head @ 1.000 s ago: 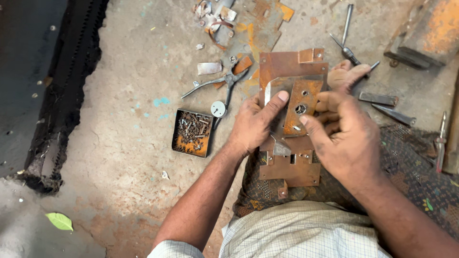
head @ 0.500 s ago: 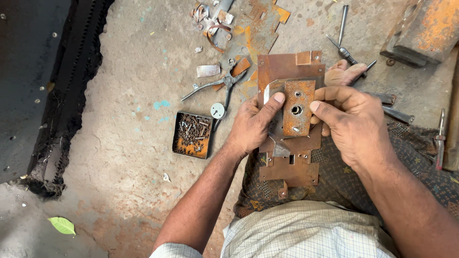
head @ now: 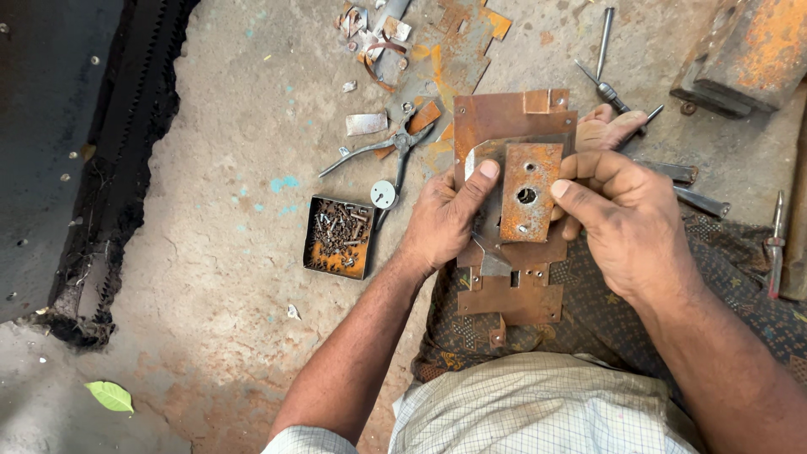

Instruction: The person walks into a workshop and sits on the floor to assemble metal parts. They use a screwdriver to fasten screws into a metal plate and then hammer a metal piece into a larger assembly.

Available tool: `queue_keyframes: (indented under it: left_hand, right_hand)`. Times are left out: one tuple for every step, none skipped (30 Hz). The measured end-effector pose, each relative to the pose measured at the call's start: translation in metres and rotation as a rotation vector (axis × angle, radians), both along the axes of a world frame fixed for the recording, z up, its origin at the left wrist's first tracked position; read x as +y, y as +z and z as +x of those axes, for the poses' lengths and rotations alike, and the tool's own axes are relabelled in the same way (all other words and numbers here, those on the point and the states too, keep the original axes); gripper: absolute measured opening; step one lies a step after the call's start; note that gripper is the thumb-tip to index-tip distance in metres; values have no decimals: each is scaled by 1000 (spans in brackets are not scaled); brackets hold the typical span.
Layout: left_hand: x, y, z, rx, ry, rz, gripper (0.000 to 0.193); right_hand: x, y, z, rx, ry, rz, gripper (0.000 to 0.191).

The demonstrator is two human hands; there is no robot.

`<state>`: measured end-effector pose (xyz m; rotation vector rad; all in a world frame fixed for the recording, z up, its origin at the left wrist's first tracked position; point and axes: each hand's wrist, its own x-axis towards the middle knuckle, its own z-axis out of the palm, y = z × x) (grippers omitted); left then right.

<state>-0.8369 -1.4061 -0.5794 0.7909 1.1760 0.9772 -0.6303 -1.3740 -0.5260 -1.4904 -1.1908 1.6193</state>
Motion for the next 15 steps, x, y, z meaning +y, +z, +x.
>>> queue_keyframes:
  left_hand:
    - [0,0,0,-2,-2,11,59]
    - [0,0,0,-6,-6,24,59]
    - [0,0,0,-19,-4,20,59]
    - [0,0,0,-32,-2,14,58]
    - [0,0,0,-45,0,9,58]
    - [0,0,1,-36,-6,9,58]
    - [0,0,1,-29,-12,5,58]
    - [-1,0,1,-23,-19,-1,57]
    - [-1,1,2,-7,-25,-12,57]
    - [-2,1,2,9,-32,-23,57]
    - [-2,2,2,26,-38,-33,56]
    - [-2,2,2,29,-37,-17,56]
    - [-3,3,2,34,-35,-1,57]
    - [-3,3,2,38,-34,15,57]
    - [-3,4,2,54,-32,4,57]
  right_hand:
    - [-1,0,0,-38,41,56,17]
    - [-2,0,0,-77,81,113,17]
    - [-4,0,1,-6,78,118,18]
    - [-5,-1,1,66,75,121,18]
    - [-6,-1,2,140,71,124,19]
    - [-6,-1,3,146,63,95,18]
    - [-6,-1,4,152,54,63,18]
    - [-5,-1,5,156,45,28,18]
    - [-4,-1,5,110,40,0,18]
    - [-3,-1,5,64,35,-28,18]
    - [-2,-1,5,18,30,-56,18]
    - [-1,1,4,-32,29,-58,19]
    - [0,2,2,-81,28,-60,19]
    - [0,4,0,-129,27,-62,20]
    - [0,7,-2,-163,30,-51,20]
